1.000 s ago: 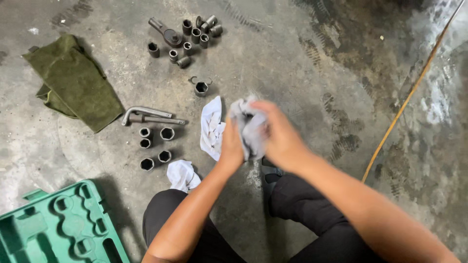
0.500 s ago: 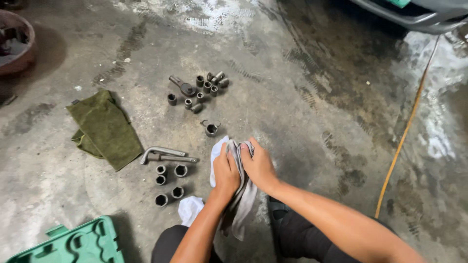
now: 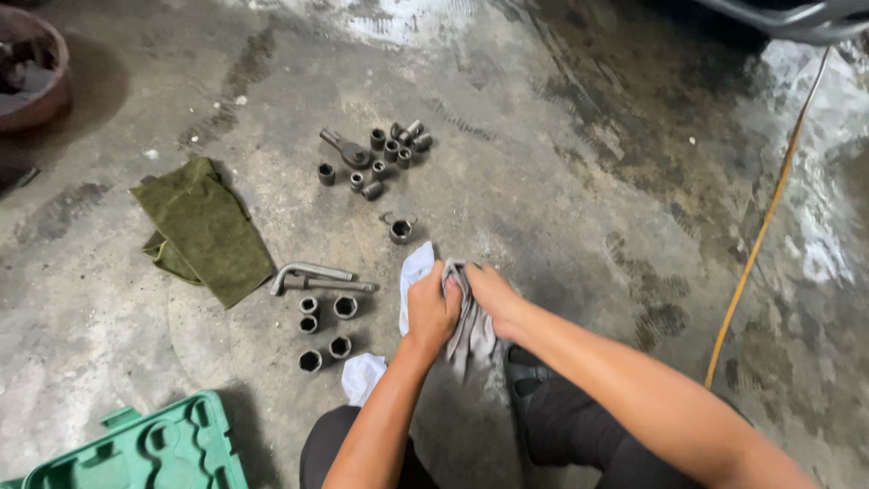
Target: The person sits on the floor and wipes several metal socket tools with a cloth. They pick up each socket, wipe it thoroughly, and place it back down, repeating the process for multiple items.
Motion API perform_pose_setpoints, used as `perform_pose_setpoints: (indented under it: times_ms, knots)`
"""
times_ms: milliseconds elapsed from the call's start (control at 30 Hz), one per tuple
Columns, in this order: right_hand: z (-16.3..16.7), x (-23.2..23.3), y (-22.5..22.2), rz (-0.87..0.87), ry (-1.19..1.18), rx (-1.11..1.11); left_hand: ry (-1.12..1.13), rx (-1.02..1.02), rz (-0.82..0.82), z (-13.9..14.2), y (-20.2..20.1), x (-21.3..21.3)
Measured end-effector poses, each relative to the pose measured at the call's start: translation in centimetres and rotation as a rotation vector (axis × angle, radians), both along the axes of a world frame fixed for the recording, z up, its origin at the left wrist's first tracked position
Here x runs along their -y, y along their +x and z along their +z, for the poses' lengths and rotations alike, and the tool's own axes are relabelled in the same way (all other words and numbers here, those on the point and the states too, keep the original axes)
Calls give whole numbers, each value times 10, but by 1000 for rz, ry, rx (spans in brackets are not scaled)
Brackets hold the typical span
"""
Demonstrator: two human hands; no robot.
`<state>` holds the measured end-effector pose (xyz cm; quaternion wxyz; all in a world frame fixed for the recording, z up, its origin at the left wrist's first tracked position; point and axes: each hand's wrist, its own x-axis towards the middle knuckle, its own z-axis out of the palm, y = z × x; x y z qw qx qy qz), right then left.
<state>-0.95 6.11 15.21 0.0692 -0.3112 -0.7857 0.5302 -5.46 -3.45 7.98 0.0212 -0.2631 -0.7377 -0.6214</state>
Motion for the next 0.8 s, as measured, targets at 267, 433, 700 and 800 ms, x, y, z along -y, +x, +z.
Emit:
perform_pose_setpoints:
  times_ms: [267, 433, 700, 800]
  knots:
    - [34, -19, 14, 425, 869, -378, 328, 590, -359, -25, -2, -17]
    - [21, -26, 25, 455, 825, -407, 365, 541, -218, -19, 6, -10]
    - [7, -8, 13, -12, -204, -6, 175, -110, -38, -13, -1, 0]
    - [29, -8, 12, 169, 536, -173, 299, 229, -64, -20, -4, -8]
